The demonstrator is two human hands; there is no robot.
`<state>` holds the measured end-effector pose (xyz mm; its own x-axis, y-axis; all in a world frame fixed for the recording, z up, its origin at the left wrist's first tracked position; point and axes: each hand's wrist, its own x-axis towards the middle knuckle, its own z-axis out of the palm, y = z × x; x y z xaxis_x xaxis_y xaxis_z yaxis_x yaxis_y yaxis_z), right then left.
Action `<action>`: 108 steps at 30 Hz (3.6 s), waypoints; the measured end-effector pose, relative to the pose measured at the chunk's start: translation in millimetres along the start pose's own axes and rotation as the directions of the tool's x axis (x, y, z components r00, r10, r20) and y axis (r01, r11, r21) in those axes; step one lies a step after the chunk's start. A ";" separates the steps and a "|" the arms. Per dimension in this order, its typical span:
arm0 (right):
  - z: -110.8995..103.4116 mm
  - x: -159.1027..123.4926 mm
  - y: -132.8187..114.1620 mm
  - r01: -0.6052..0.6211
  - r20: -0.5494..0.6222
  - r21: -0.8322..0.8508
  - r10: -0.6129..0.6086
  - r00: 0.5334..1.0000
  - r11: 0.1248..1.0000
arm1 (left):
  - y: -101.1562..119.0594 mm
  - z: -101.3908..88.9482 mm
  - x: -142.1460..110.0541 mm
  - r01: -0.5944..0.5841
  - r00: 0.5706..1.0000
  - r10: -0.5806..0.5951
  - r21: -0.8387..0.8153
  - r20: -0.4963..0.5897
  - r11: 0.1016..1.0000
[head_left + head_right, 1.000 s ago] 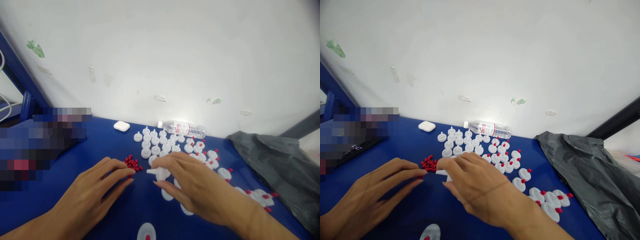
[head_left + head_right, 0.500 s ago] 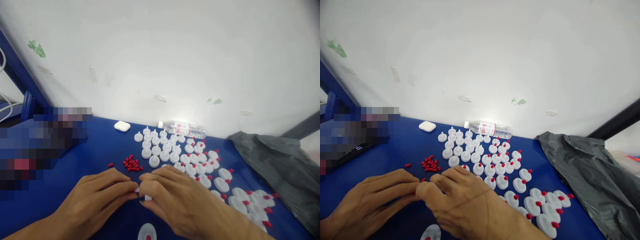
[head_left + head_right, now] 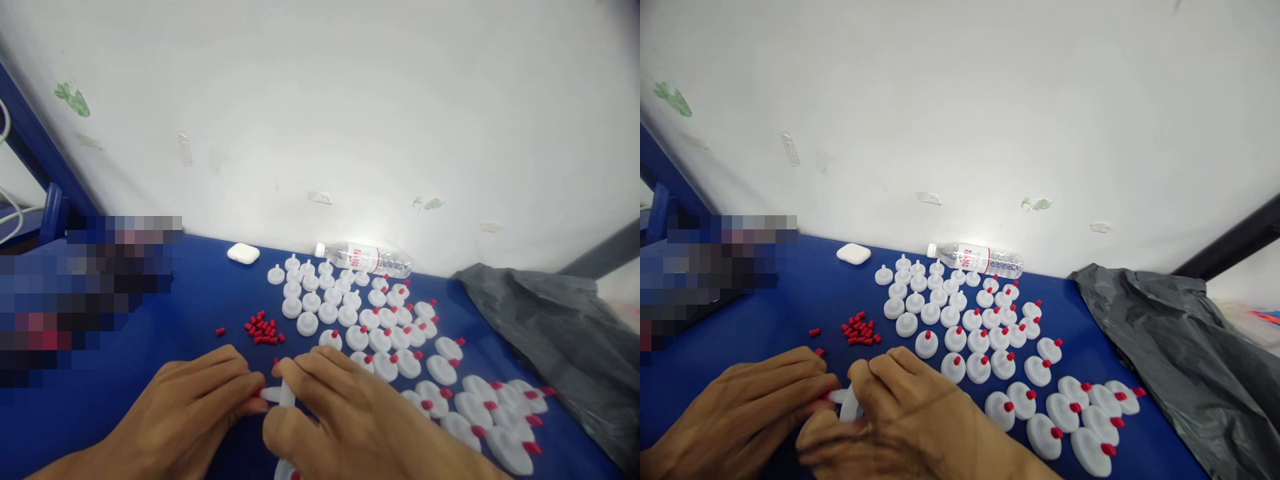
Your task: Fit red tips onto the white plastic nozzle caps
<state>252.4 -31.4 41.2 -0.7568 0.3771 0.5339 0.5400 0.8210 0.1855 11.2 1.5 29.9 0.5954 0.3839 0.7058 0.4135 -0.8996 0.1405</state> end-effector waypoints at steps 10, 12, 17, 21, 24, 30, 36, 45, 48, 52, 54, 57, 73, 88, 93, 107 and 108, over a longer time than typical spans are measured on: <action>8.0 -3.8 -5.7 0.035 -0.142 -0.116 -0.051 0.989 0.993 | 3.2 10.9 -33.5 0.118 0.992 -0.116 -0.052 0.040 0.992; 9.9 -3.8 -6.2 0.031 -0.151 -0.152 -0.054 0.987 0.988 | 4.0 11.4 -30.9 0.122 0.992 -0.117 -0.101 0.053 0.987; 13.1 0.9 -7.3 0.043 -0.130 -0.183 -0.068 0.989 0.982 | 5.7 10.8 -20.2 0.149 0.989 -0.144 -0.150 0.044 0.977; 7.8 9.9 1.3 0.044 -0.081 -0.086 -0.051 0.995 0.995 | 1.2 6.4 -7.2 0.109 0.994 -0.107 -0.069 0.025 0.992; -5.8 14.1 18.0 0.045 0.023 -0.045 -0.044 0.999 0.998 | -6.1 2.4 -2.8 0.121 0.992 -0.122 0.035 0.020 0.992; -32.9 6.5 70.1 -0.225 -0.026 -0.012 0.225 0.974 0.974 | -16.8 4.2 -14.9 0.221 0.972 -0.233 0.212 0.035 0.952; -40.6 -11.7 114.9 -0.498 0.086 -0.046 0.500 0.862 0.866 | -19.0 4.7 -20.8 0.176 0.953 -0.222 0.222 0.208 0.959; -26.3 -31.6 140.9 -0.551 0.303 -0.155 0.570 0.763 0.820 | -18.7 5.5 -17.4 0.019 0.945 -0.067 0.151 0.320 0.988; -23.7 -31.7 139.6 -0.525 0.325 -0.149 0.543 0.775 0.838 | -16.2 7.1 -13.4 0.023 0.949 -0.061 0.125 0.309 0.992; -23.6 -30.1 137.7 -0.509 0.327 -0.142 0.525 0.786 0.849 | -13.9 6.9 -7.4 -0.002 0.964 -0.034 0.138 0.264 0.990; -23.8 -29.8 137.9 -0.503 0.331 -0.134 0.517 0.789 0.854 | -12.3 6.7 -5.1 -0.010 0.974 -0.022 0.140 0.225 0.990; -24.5 -30.1 138.7 -0.499 0.337 -0.125 0.510 0.791 0.857 | -10.1 7.0 -4.7 0.027 0.985 -0.051 0.143 0.167 0.989; -20.0 -33.8 137.7 -0.507 0.376 -0.091 0.501 0.780 0.857 | -12.1 0.4 -3.6 -0.054 0.978 0.020 0.158 0.208 0.986; -12.7 -41.4 142.4 -0.517 0.370 -0.151 0.533 0.761 0.843 | -19.7 0.6 -14.3 -0.021 0.956 -0.011 0.106 0.293 0.994; -23.5 -36.2 142.7 -0.536 0.362 -0.154 0.552 0.751 0.830 | -19.6 0.0 -18.2 -0.012 0.956 -0.023 0.117 0.294 0.993; -55.7 -12.7 116.6 -0.463 0.169 0.017 0.454 0.875 0.886 | -12.3 6.0 -6.4 0.037 0.993 -0.053 0.148 0.109 0.988; -55.9 -9.9 111.0 -0.428 0.149 0.070 0.415 0.898 0.901 | -13.1 7.1 -8.6 0.064 0.989 -0.082 0.145 0.122 0.987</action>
<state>340.4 32.0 102.6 -0.5104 0.7429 0.4330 0.7846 0.6084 -0.1190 5.6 11.5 17.0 0.6387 0.4792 0.6020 0.5463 -0.8334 0.0837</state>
